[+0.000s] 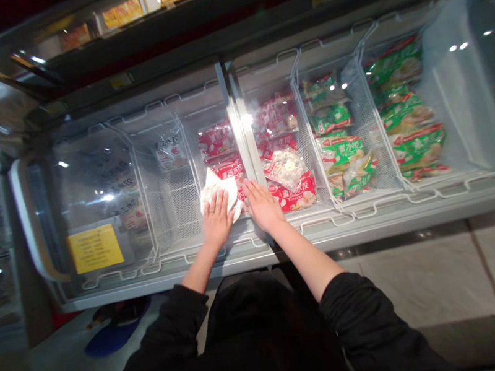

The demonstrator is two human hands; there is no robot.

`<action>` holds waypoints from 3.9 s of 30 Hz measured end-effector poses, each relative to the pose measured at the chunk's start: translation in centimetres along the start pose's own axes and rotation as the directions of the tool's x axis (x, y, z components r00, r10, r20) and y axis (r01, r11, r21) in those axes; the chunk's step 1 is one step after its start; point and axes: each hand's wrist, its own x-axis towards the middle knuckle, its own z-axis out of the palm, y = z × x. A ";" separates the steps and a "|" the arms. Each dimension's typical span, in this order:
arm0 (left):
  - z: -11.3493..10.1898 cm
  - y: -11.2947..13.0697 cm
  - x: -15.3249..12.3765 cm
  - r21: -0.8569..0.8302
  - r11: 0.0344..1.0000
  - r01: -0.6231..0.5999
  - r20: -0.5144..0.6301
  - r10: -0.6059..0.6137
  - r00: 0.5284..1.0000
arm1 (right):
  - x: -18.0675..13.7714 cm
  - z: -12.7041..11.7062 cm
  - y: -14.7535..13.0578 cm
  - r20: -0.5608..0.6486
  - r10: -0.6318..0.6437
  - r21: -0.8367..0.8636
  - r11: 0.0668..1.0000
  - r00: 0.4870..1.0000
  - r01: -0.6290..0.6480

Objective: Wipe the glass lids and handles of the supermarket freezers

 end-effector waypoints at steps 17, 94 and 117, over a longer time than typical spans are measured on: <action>-3.9 -3.6 17.4 0.071 0.994 0.088 -0.123 -0.079 0.989 | 17.0 0.6 0.9 -0.390 0.081 0.020 0.997 0.917 -0.080; 1.6 4.1 3.6 0.061 0.967 -0.249 -0.049 0.252 0.966 | 0.6 9.4 4.7 -0.552 0.262 0.286 0.951 0.792 -0.116; 5.6 6.8 -5.3 0.109 0.971 -0.214 -0.128 0.227 0.965 | -1.3 10.2 5.3 -0.520 -0.035 0.032 0.998 0.854 0.060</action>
